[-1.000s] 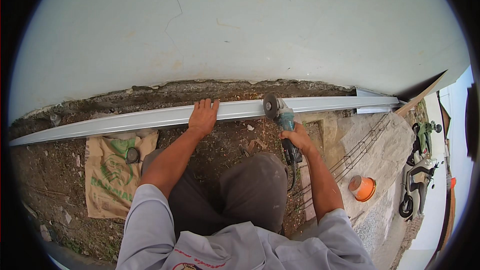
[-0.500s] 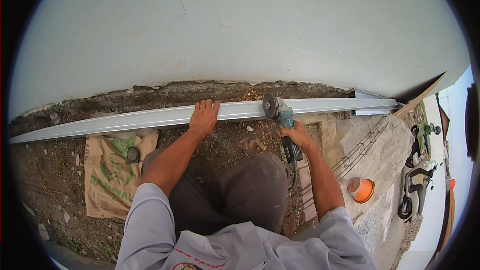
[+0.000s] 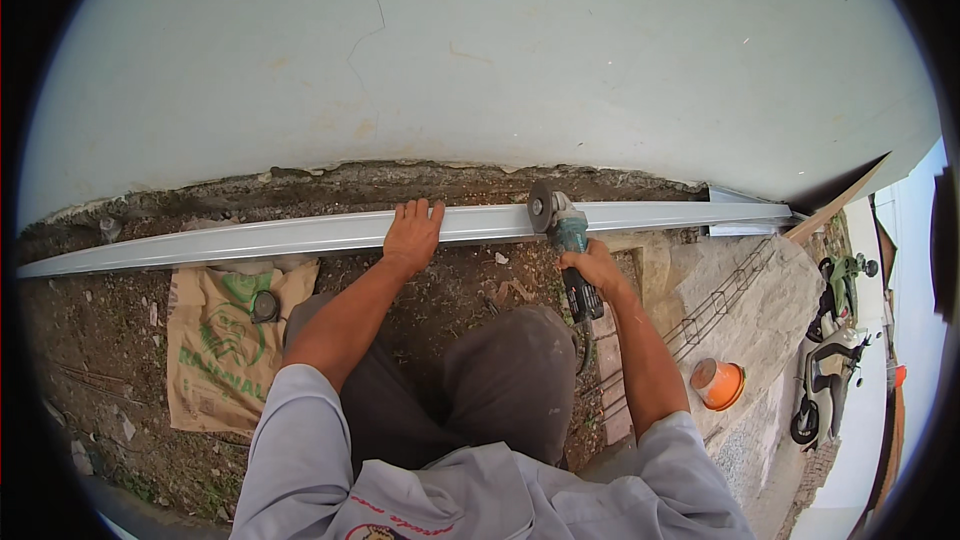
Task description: The worker measures, marks, and cuts aluminum or metal trim using a tape measure, chalk/pencil, and an angle grinder.
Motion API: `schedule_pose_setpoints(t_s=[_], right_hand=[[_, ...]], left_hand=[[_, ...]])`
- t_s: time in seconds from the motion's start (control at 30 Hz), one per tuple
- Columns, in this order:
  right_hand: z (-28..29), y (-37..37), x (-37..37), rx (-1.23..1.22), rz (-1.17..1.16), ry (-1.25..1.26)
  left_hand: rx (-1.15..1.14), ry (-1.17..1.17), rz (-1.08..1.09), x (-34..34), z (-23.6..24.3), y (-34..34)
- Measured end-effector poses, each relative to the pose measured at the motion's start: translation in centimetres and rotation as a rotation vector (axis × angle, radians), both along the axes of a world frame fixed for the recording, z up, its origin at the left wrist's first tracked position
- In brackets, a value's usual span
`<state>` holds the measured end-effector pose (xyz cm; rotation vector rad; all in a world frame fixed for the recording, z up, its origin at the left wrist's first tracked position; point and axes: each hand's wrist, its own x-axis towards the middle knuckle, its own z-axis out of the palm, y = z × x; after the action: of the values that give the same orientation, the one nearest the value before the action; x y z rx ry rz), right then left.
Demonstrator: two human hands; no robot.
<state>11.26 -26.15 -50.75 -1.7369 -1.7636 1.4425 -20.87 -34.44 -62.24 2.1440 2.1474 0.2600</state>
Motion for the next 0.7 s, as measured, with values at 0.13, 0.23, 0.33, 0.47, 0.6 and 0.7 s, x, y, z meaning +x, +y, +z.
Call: schedule_pose_setpoints(t_s=[0.13,0.23,0.33,0.47,0.6,0.7], right_hand=[[-0.4,0.5,0.1,-0.039,0.014,-0.079],[-1.3,0.7,0.7,-0.015,0.039,-0.102],[-1.7,-0.2,1.0,-0.021,-0.016,0.03],[0.6,-1.3,0.9,-0.04,-0.061,0.053],[2.1,-1.5,2.3,-0.009,-0.226,0.224],[3.3,-1.9,6.0,0.095,-0.336,0.235]], left_hand=[[0.027,0.02,0.003,-0.1,-0.3,-0.3],[0.028,0.016,0.001,-0.1,0.0,-0.4],[-0.015,-0.001,-0.007,-0.3,0.7,-0.2],[-0.02,0.005,-0.003,-0.9,-1.4,0.1],[-0.074,0.041,0.022,-2.4,-4.6,0.7],[-0.146,0.001,0.011,-1.9,-5.2,1.7]])
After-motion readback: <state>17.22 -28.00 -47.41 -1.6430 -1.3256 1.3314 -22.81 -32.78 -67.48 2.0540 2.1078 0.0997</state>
